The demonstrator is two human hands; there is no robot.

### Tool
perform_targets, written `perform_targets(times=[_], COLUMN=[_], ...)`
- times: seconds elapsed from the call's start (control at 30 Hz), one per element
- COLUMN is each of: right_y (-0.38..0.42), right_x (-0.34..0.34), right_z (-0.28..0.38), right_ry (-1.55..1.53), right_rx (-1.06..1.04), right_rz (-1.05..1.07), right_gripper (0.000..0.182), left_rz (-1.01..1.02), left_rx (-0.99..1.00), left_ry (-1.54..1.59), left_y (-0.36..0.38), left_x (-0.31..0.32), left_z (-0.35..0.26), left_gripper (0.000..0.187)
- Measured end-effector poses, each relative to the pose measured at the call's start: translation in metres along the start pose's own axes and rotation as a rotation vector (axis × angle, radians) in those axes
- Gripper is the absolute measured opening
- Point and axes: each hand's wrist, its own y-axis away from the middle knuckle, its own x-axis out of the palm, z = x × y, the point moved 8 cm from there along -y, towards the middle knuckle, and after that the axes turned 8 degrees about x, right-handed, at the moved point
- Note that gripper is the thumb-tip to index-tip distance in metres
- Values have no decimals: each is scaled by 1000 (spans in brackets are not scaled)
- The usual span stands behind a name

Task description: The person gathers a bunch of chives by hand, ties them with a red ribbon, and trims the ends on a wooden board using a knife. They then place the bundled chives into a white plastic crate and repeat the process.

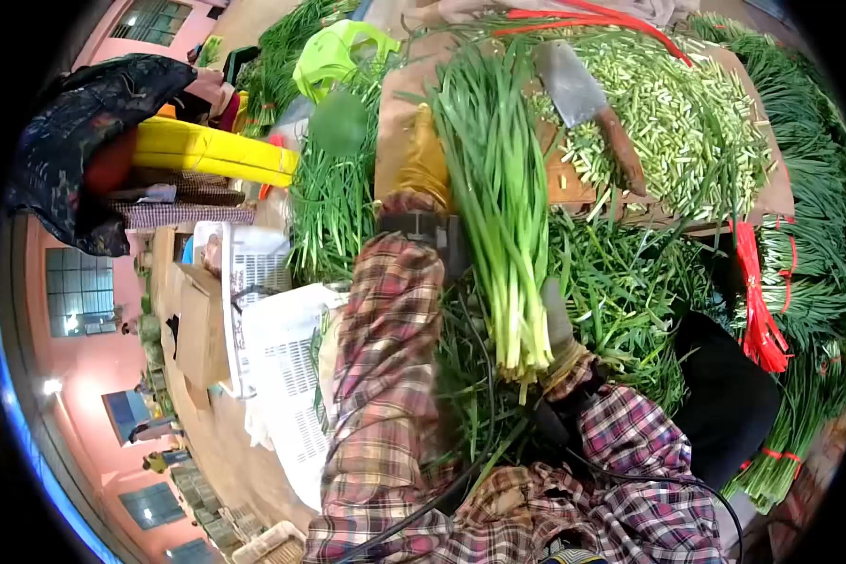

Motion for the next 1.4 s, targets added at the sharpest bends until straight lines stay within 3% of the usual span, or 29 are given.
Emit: perform_targets(times=[0.03,0.17,0.23,0.27,0.3,0.37,0.43,0.5,0.57,0.63,0.67,0.7,0.77,0.8,0.83,0.9,0.93,0.97,1.03,1.07,1.1,1.17,1.2,1.23,1.3,1.37,1.4], right_y=[4,0,2,4,2,3,2,2,4,-1,2,1,8,-1,-9,-4,-12,-7,-14,-15,-19,-26,-29,-32,-44,-41,-42], right_x=[-3,1,-20,-34,-18,-23,-27,-24,-30,1,-8,-42,-15,-16,-6,40,41,47,51,59,68,64,83,91,71,77,82], right_z=[2,-7,1,1,6,3,1,2,1,-3,-1,13,24,30,30,40,40,45,50,51,52,67,65,70,97,100,98], right_ry=[104,14,61,72,162,108,89,107,167,281,398,647,1023,1100,1244,1734,1743,1865,1957,2081,2169,2243,2244,2238,2386,2081,2158], right_rx=[-15,42,-43,-14,-77,-26,-6,-29,-9,53,93,-21,68,-52,47,186,209,268,126,152,168,115,153,63,-54,-202,-209], right_rz=[-153,-99,-189,-197,-174,-131,-145,-178,-231,-245,-416,-580,-1017,-1013,-1004,-1300,-1275,-1354,-1222,-1195,-1249,-1364,-1342,-1338,-1136,-1138,-1079], right_gripper=[81,76,73,68,65,64,64,62,64,67,71,75,81,61,71,81,87,82,74,85,83,79,74,69,67,66,67], left_rz=[-1,59,-114,-94,-101,-29,-146,-158,534,368,294,223,364,317,308,180,262,269,247,271,195,263,522,258,212,179,151], left_rx=[24,-198,-340,-431,-432,-377,-205,382,92,-639,-619,-600,-610,-568,-522,-462,-509,-503,-434,-425,-406,-423,-375,-392,-394,-391,-365], left_ry=[-17,275,358,384,383,261,-342,-1019,-521,-136,111,356,777,776,921,875,1022,1033,1135,1157,1176,1197,1219,1097,1074,1200,1223], left_y=[-9,-7,17,38,46,59,79,99,134,210,220,223,229,229,232,224,228,224,220,215,211,207,207,206,199,195,195], left_x=[-6,-35,-51,-61,-71,-91,-111,-111,-77,-23,-18,-21,1,7,22,9,33,34,32,36,38,47,55,54,64,73,74], left_z=[4,36,45,43,38,20,-28,-88,-26,-12,20,50,43,46,32,87,43,47,58,63,64,58,48,37,20,18,19], left_gripper=[43,65,81,94,94,95,82,65,67,63,61,58,55,55,54,52,50,50,48,44,41,36,33,28,24,21,18])
